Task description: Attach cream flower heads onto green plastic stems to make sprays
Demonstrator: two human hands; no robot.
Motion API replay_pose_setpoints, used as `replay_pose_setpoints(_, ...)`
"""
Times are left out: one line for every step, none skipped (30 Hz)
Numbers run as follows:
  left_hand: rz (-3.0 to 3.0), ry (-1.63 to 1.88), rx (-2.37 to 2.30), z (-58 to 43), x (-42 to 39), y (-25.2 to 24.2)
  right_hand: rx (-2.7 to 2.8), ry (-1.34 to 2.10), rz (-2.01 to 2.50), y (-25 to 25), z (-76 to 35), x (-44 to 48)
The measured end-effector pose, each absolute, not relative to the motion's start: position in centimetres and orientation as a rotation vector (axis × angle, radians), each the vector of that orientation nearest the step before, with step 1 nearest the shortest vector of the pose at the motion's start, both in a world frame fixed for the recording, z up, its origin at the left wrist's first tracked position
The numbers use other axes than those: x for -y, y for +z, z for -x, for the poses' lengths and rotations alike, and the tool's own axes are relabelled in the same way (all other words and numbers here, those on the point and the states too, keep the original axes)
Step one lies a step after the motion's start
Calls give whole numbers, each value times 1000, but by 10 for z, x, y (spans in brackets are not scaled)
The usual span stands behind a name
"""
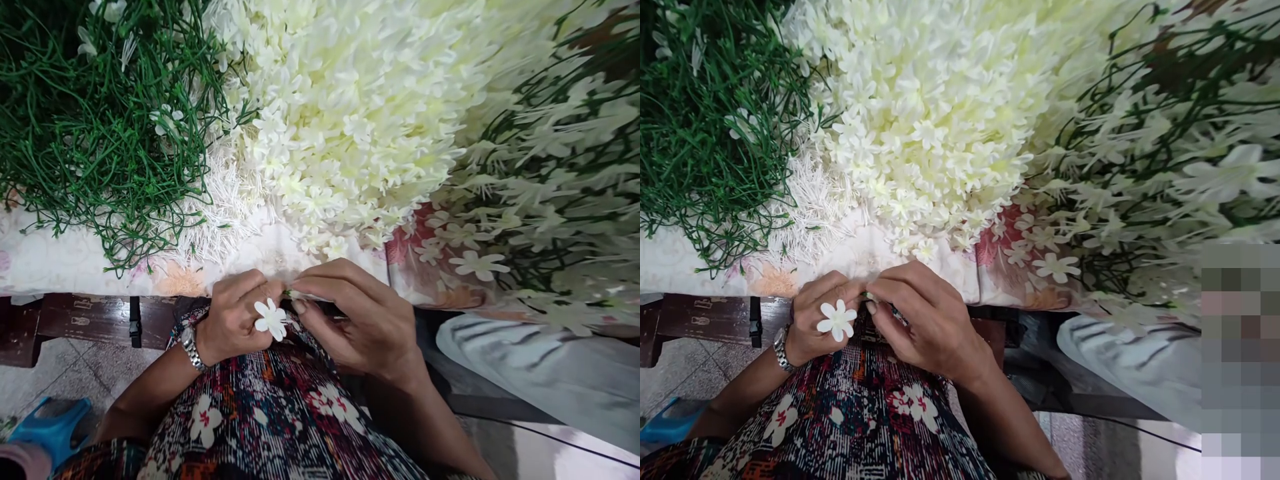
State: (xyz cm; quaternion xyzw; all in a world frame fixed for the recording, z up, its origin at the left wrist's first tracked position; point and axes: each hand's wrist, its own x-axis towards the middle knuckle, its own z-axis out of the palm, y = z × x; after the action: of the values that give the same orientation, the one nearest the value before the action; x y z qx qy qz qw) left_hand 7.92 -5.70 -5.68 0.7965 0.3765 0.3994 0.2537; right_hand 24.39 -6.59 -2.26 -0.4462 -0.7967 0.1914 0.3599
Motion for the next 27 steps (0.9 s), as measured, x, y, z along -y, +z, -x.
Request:
replay_pose_setpoints(-2169,1085,-1031,-79,57,-57,2042,469,1151,-25,-244,67)
replay_pose_setpoints(-2169,1088,-1040,-80,57,-58,2028,452,1151,-27,-243,68)
replay_pose_setpoints(-2163,1094,-1047,-80,57,-58,2013,447,1151,-29,-243,69)
replay_pose_setpoints(-2152,1104,-1052,-81,57,-57,1998,454,1151,-30,-242,69)
replay_pose_setpoints(-2138,1115,-1055,-81,57,-57,1981,468,1152,-32,-242,70)
replay_pose_setpoints(-2124,1120,-1055,-81,57,-57,1967,489,1153,-34,-241,71)
replay_pose_setpoints(-2109,1122,-1051,-82,57,-56,1954,515,1156,-35,-240,71)
replay_pose_setpoints(-2095,1122,-1050,-82,56,-56,1942,541,1159,-36,-239,71)
replay_pose_setpoints(-2082,1122,-1051,-82,56,-55,1933,563,1164,-37,-238,71)
replay_pose_setpoints(-2069,1126,-1056,-83,56,-55,1927,578,1167,-38,-237,71)
replay_pose_setpoints(-2058,1132,-1064,-83,56,-55,1923,586,1167,-38,-236,70)
replay_pose_setpoints(-2051,1140,-1074,-83,56,-55,1922,586,1166,-38,-236,70)
replay_pose_setpoints(-2046,1151,-1086,-83,56,-55,1925,580,1163,-39,-235,69)
replay_pose_setpoints(-2044,1157,-1095,-83,57,-56,1933,572,1161,-39,-235,68)
replay_pose_setpoints(-2044,1161,-1102,-84,57,-56,1943,565,1159,-39,-235,67)
replay_pose_setpoints(-2044,1163,-1107,-84,57,-57,1954,557,1157,-39,-235,66)
replay_pose_setpoints(-2044,1162,-1110,-84,57,-57,1964,549,1154,-39,-235,65)
replay_pose_setpoints(-2044,1161,-1110,-84,57,-57,1974,545,1150,-39,-235,65)
replay_pose_setpoints(-2042,1162,-1106,-84,56,-57,1981,540,1146,-39,-235,64)
replay_pose_setpoints(-2038,1165,-1101,-84,56,-57,1986,536,1141,-39,-234,64)
replay_pose_setpoints(-2032,1167,-1096,-84,55,-57,1991,532,1135,-39,-234,63)
replay_pose_setpoints(-2024,1167,-1090,-85,55,-57,1995,528,1129,-39,-234,63)
replay_pose_setpoints(-2012,1166,-1085,-85,55,-57,1997,523,1125,-39,-233,63)
replay_pose_setpoints(-2000,1163,-1078,-85,54,-57,1998,523,1122,-39,-233,63)
replay_pose_setpoints(-1985,1160,-1069,-85,54,-57,1995,531,1118,-38,-233,63)
replay_pose_setpoints(-1966,1163,-1055,-84,54,-57,1989,551,1115,-37,-233,62)
replay_pose_setpoints(-1937,1174,-1038,-84,54,-57,1978,578,1110,-36,-234,62)
